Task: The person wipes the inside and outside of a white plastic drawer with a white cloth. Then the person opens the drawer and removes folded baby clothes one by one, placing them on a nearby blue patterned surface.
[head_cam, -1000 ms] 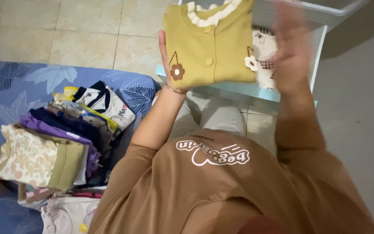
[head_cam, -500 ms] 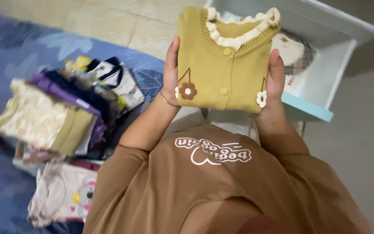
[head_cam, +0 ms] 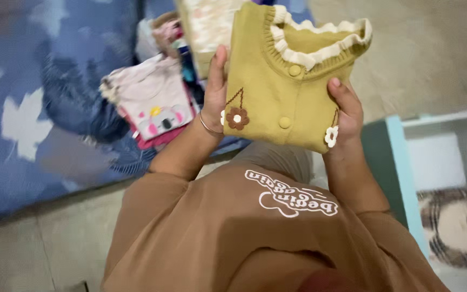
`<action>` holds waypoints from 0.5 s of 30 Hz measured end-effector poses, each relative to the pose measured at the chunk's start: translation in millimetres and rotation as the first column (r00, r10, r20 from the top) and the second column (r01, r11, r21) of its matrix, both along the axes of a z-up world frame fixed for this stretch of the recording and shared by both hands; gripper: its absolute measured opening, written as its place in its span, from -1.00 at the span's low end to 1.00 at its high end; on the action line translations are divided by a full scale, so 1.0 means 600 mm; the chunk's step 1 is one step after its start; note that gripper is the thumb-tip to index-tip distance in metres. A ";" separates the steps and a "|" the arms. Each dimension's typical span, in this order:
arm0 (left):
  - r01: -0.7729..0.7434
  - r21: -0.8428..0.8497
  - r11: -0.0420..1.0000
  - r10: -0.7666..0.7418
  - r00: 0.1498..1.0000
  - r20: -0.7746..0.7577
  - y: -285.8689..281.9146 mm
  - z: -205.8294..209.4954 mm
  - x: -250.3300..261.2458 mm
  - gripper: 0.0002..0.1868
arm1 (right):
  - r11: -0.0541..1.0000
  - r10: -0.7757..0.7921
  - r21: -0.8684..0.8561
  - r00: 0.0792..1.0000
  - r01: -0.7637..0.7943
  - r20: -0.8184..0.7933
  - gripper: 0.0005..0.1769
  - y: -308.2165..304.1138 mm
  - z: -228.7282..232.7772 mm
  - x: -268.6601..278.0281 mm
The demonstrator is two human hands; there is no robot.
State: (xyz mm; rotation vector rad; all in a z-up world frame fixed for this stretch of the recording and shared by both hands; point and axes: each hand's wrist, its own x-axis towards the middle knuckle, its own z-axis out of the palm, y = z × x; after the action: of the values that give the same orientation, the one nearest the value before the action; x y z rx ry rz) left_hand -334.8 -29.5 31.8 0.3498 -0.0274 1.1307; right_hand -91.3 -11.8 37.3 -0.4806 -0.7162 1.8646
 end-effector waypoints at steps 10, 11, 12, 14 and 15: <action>-0.811 0.040 0.583 0.595 0.394 -0.701 -0.139 -0.153 -0.339 -0.58 | 0.951 0.278 0.035 0.901 -0.306 0.332 0.00 0.114 -0.249 -0.398; -0.822 0.085 0.563 0.560 0.305 -0.770 -0.150 -0.182 -0.366 -0.61 | 0.943 0.316 -0.010 0.891 -0.331 0.327 -0.01 0.111 -0.280 -0.435; -0.827 0.138 0.545 0.521 0.205 -0.829 -0.155 -0.214 -0.390 -0.64 | 0.933 0.353 -0.049 0.881 -0.357 0.315 -0.01 0.114 -0.311 -0.474; -0.829 0.231 0.510 0.432 0.014 -0.902 -0.143 -0.287 -0.404 -0.63 | 0.917 0.396 -0.073 0.879 -0.392 0.264 -0.03 0.117 -0.371 -0.512; -0.822 0.275 0.498 0.375 -0.082 -0.923 -0.141 -0.311 -0.414 -0.63 | 0.914 0.403 -0.059 0.887 -0.400 0.227 -0.05 0.113 -0.395 -0.525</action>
State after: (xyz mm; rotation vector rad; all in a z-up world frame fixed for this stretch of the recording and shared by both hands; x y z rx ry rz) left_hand -583.3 -114.1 -154.7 0.6695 1.6902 1.6638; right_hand -406.4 55.9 -199.8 -0.6014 -1.0280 2.2217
